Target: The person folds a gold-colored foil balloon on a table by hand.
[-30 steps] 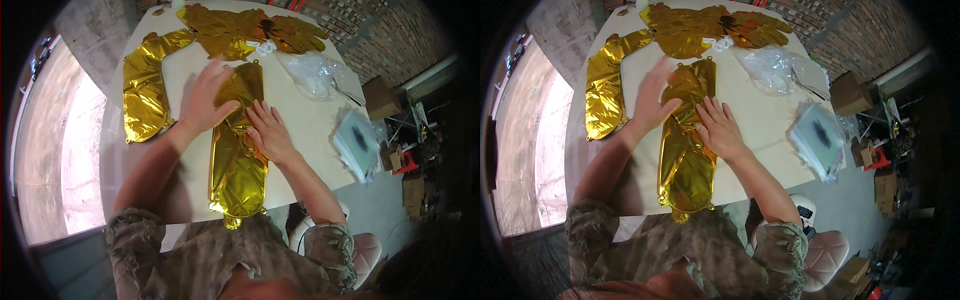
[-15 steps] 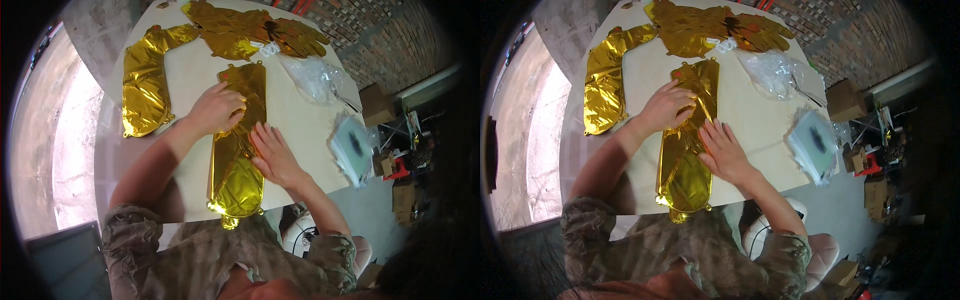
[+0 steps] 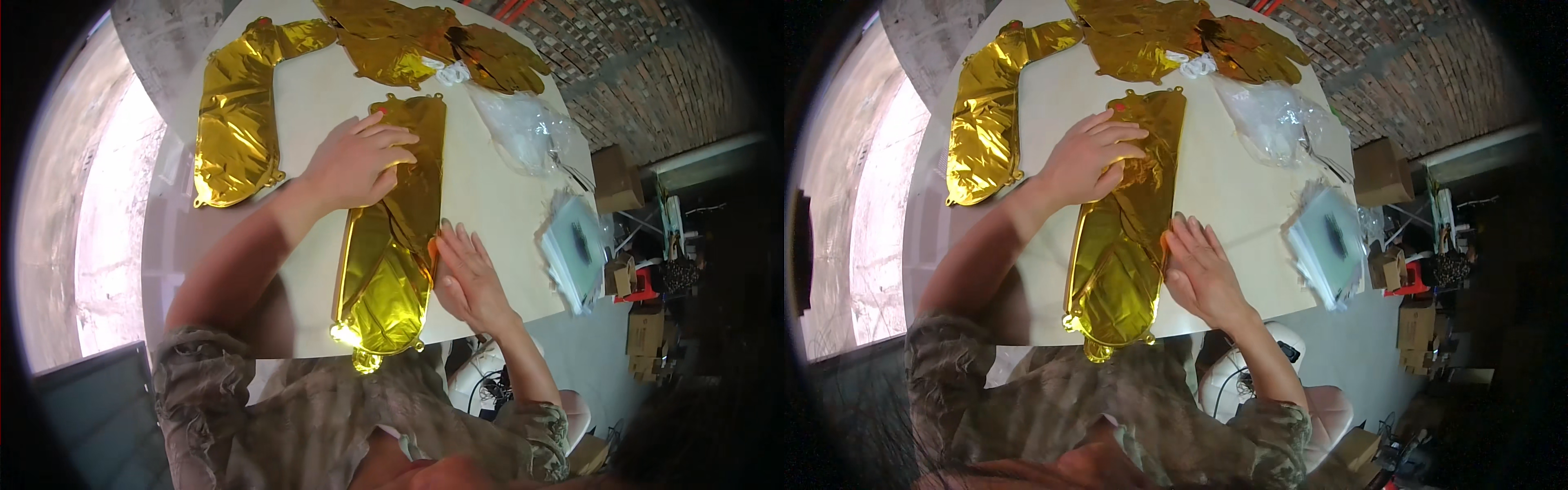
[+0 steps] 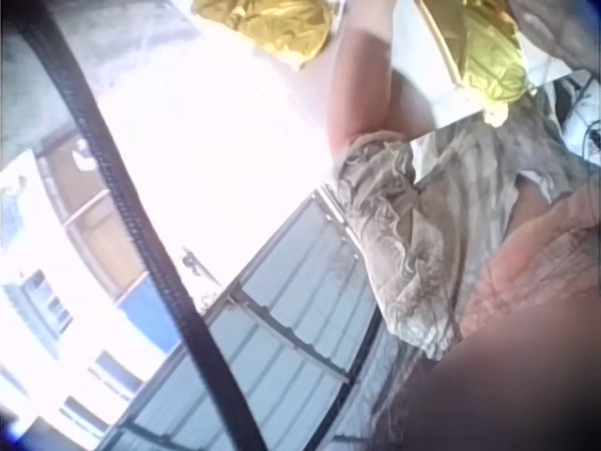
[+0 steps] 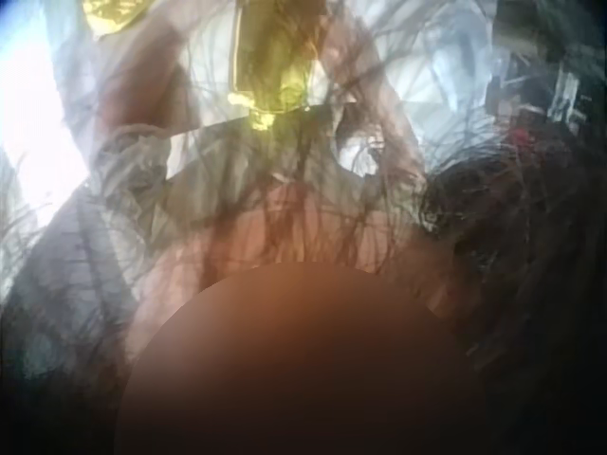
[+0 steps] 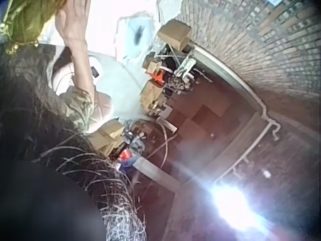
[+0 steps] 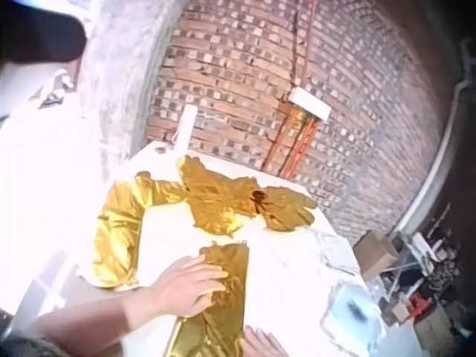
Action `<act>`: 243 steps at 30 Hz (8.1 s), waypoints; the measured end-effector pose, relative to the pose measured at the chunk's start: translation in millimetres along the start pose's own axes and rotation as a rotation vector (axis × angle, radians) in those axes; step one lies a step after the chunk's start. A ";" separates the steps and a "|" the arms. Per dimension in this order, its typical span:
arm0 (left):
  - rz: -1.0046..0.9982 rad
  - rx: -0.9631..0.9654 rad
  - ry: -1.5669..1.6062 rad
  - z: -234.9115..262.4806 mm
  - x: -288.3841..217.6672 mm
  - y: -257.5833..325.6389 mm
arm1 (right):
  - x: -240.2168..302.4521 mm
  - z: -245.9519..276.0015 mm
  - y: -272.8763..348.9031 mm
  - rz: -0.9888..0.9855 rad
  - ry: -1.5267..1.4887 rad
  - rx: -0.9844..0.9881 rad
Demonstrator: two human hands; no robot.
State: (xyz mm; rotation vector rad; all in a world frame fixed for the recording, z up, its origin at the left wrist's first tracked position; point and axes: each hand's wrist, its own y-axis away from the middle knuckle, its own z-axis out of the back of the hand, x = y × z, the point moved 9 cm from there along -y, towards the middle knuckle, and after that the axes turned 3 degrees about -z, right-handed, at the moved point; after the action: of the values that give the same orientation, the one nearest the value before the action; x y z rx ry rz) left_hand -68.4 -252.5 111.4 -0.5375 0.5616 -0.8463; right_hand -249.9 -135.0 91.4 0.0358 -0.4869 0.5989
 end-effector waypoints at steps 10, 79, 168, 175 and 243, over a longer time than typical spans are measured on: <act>-0.105 0.226 0.071 -29.1 -8.8 1.7 | 12.6 -15.1 -6.6 0.137 0.149 0.107; 0.933 -0.189 0.255 11.7 126.3 44.4 | -59.5 -17.0 -142.4 0.019 0.269 -0.093; 0.834 0.228 0.079 -44.6 91.0 -52.4 | -54.9 -21.8 -137.3 0.073 0.288 -0.137; 0.926 0.217 0.263 -49.0 119.5 -39.3 | -59.4 -23.5 -138.3 0.067 0.294 -0.137; -0.245 0.555 0.032 -25.5 -45.5 47.6 | -61.6 -7.5 -133.4 0.104 0.048 -0.182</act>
State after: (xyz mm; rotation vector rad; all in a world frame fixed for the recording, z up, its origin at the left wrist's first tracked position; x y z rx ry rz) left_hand -83.9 -195.1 73.4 -0.0834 0.2698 -1.1929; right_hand -217.6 -277.0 71.2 -0.1777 -0.4970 0.6534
